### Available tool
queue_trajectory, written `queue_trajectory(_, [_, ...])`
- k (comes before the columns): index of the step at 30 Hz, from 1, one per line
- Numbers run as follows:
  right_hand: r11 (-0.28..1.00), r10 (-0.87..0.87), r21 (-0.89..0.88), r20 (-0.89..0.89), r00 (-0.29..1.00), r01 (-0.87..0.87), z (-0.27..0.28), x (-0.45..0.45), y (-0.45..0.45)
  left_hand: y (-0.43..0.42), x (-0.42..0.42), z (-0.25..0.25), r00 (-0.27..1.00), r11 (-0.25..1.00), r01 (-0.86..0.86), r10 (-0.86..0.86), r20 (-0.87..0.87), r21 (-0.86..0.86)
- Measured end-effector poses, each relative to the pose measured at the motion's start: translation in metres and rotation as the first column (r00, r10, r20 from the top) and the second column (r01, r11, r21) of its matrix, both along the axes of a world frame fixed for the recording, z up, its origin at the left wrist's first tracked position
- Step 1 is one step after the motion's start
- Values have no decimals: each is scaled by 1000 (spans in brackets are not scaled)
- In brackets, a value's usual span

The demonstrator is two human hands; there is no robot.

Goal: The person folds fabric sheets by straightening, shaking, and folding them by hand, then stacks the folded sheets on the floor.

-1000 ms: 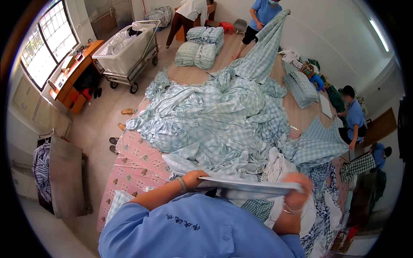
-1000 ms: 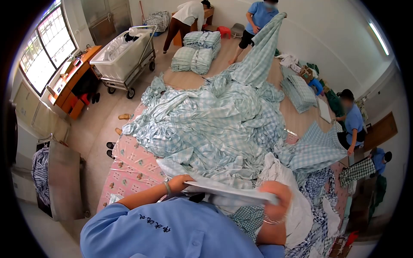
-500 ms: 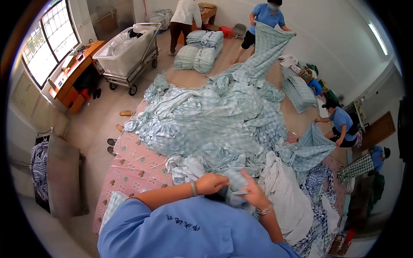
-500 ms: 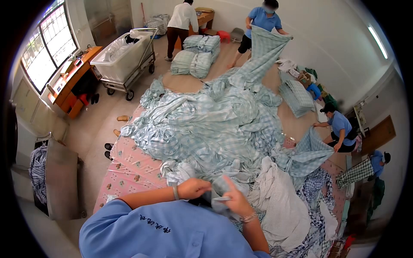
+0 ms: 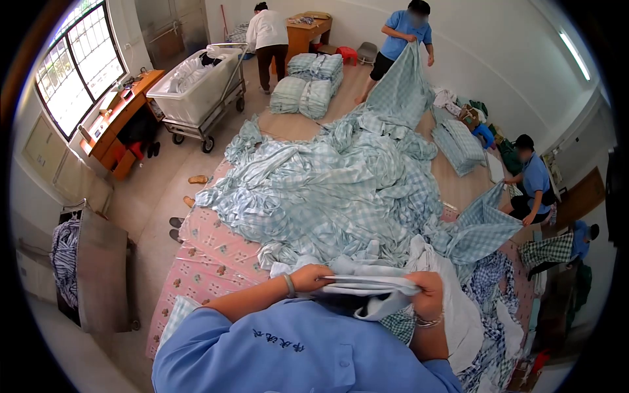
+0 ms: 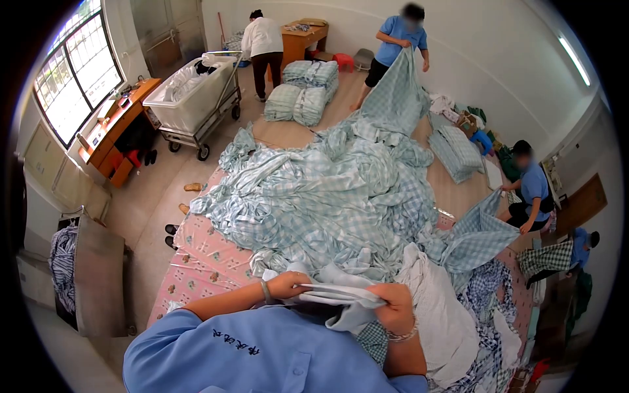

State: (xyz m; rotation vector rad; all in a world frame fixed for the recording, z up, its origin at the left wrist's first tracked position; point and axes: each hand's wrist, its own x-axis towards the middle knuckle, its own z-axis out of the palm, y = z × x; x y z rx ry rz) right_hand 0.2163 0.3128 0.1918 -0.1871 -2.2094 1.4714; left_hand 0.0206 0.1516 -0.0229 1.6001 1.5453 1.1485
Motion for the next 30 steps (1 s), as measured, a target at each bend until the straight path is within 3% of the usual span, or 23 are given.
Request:
queue_trajectory(1, [984, -60, 162, -105, 993, 77, 18, 6, 5, -1, -1, 1, 999, 1000, 14, -14, -39, 4])
queue_trajectory(2, [959, -137, 200, -287, 948, 199, 32, 9, 3, 2, 1, -1, 999, 1000, 18, -18, -35, 6])
queue_trajectory(4, [924, -230, 136, -547, 805, 357, 39, 22, 13, 10, 4, -11, 998, 999, 29, -30, -57, -19])
queue_trajectory(5, [758, -396, 254, -552, 733, 601, 45, 35, 18, 12, 3, -15, 999, 997, -41, 39, -29, -65])
queue_trajectory(6, [758, -396, 256, -550, 735, 600, 47, 40, 26, 13, -5, -19, 991, 989, -135, 135, -7, -56])
queue_trajectory(8, [739, -587, -24, -514, 625, 674, 50, 49, 40, 13, -37, -15, 908, 908, -420, 420, 8, -2])
queue_trajectory(9, [738, -590, -22, -507, 629, 675, 49, 54, 45, 11, -68, -12, 888, 886, -459, 456, 52, 64])
queue_trajectory(10, [705, -651, -87, -475, 593, 704, 46, 57, 51, 1, -86, 33, 850, 842, -525, 526, 24, 121])
queue_trajectory(12, [665, -711, -156, -432, 555, 730, 43, 64, 60, -22, -109, 124, 877, 863, -466, 480, -29, 195])
queue_trajectory(14, [619, -757, -300, -476, 448, 726, 44, 83, 61, -45, -113, 177, 943, 947, -260, 291, -159, 191])
queue_trajectory(15, [520, -823, -393, -467, 323, 758, 45, 93, 63, -50, -111, 189, 939, 966, -145, 203, -277, 216])
queue_trajectory(16, [513, -828, -393, -460, 320, 763, 50, 99, 61, -50, -109, 185, 942, 968, -139, 195, -274, 210])
queue_trajectory(18, [480, -818, -385, -522, 243, 788, 63, 109, 56, -53, -101, 163, 855, 990, -136, 135, -501, 35])
queue_trajectory(19, [379, -846, -413, -517, 130, 828, 67, 105, 52, -54, -102, 131, 838, 987, -159, 130, -530, -10])
queue_trajectory(20, [373, -848, -416, -515, 123, 830, 64, 104, 49, -57, -105, 100, 837, 988, -153, 123, -533, -12])
queue_trajectory(22, [469, -812, -273, -508, 288, 840, 49, 105, 49, -62, -110, 52, 633, 945, -282, 55, -772, -165])
queue_trajectory(23, [567, -742, -192, -540, 396, 801, 41, 105, 51, -65, -109, 42, 631, 949, -269, 47, -775, -162])
queue_trajectory(25, [595, -728, -160, -523, 444, 787, 31, 94, 47, -70, -110, 24, 584, 837, -535, 268, -766, -115])
queue_trajectory(26, [635, -705, -128, -498, 505, 761, 29, 87, 43, -73, -114, 16, 590, 840, -529, 262, -764, -120])
queue_trajectory(28, [653, -701, -97, -454, 550, 751, 26, 74, 35, -83, -121, 6, 644, 610, -739, 516, -564, -285])
queue_trajectory(29, [674, -689, -69, -416, 593, 735, 24, 68, 32, -88, -128, 10, 678, 486, -521, 735, 7, -702])
queue_trajectory(30, [678, -687, -69, -415, 597, 732, 20, 64, 31, -93, -126, 2, 674, 483, -523, 739, 6, -703])
